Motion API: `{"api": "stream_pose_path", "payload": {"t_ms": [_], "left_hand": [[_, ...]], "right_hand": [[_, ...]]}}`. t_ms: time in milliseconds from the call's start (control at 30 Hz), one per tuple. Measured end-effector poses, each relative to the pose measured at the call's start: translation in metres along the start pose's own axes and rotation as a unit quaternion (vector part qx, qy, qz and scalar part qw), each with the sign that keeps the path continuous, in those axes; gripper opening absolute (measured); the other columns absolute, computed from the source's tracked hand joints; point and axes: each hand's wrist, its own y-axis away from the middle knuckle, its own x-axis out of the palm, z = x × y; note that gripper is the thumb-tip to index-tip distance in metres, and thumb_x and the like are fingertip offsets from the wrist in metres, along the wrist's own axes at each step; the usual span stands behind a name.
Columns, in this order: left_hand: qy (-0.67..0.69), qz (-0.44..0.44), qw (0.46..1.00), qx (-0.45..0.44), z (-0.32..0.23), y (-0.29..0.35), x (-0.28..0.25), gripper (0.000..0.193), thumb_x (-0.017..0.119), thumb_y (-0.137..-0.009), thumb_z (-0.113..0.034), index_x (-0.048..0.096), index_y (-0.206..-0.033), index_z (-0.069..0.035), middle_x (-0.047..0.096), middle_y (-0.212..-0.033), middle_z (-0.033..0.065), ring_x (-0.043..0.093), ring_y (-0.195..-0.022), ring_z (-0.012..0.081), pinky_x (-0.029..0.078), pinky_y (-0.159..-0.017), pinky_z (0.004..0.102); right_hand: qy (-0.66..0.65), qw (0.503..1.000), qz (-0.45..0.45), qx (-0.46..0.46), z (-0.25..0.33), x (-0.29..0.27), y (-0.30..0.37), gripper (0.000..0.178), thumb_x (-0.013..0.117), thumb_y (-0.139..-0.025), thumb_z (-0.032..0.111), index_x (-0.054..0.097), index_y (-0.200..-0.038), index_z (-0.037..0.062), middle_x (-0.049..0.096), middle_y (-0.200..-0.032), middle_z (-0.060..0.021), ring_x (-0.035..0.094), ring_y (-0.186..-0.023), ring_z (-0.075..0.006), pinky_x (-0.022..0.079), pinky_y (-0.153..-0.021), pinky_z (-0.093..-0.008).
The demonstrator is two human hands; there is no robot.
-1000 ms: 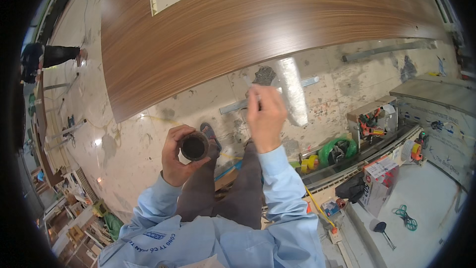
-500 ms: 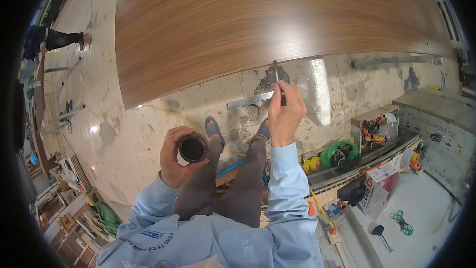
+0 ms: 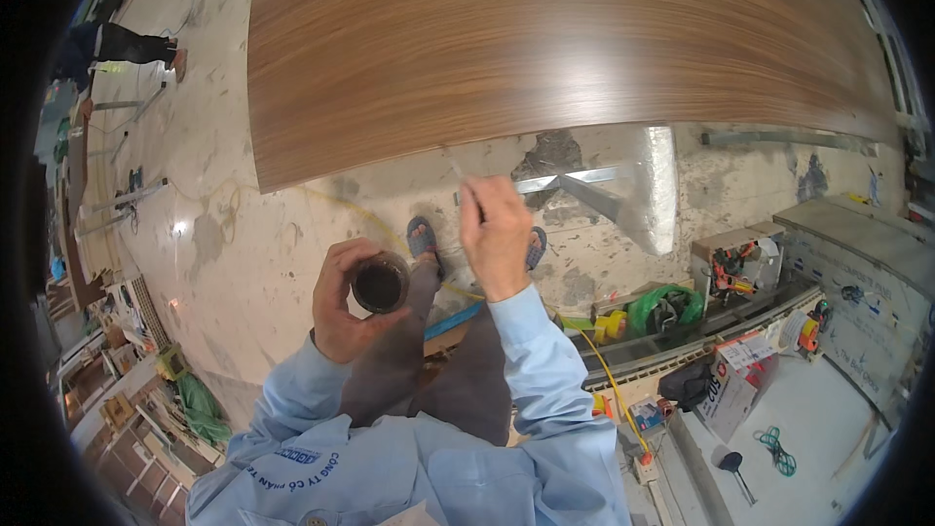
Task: The person applies a dark liquid finish to a large curved wooden panel using a small brush. They repeatedly dip the brush into a small container and paint along the edges and surface of the panel, moving around it to cover different sections.
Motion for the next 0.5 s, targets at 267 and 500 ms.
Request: {"api": "stream_pose_path", "payload": {"t_ms": [267,500], "left_hand": [[-0.017,-0.014,1.0,-0.003,0.012,0.005,-0.021,0.073,0.098,-0.07,-0.009,0.062,-0.133,-0.003,0.064,-0.132,0.0157,0.065,-0.123,0.0318,0.055,-0.105,0.04],[-0.047,-0.034,0.998,0.008,0.042,-0.004,-0.038,0.077,0.098,-0.072,-0.012,0.059,-0.137,-0.004,0.058,-0.135,0.0155,0.064,-0.123,0.0301,0.054,-0.104,0.0396]], "right_hand": [[0.021,0.994,-0.076,0.08,0.015,0.01,0.011,0.011,0.075,-0.092,-0.001,0.076,-0.102,0.0021,0.07,-0.09,-0.01,0.067,-0.074,-0.0208,0.052,-0.066,-0.0345],[-0.028,0.994,0.109,-0.009,0.072,0.018,-0.005,0.015,0.077,-0.09,-0.004,0.075,-0.104,0.0011,0.068,-0.088,-0.0123,0.066,-0.072,-0.0241,0.051,-0.064,-0.0337]]}}
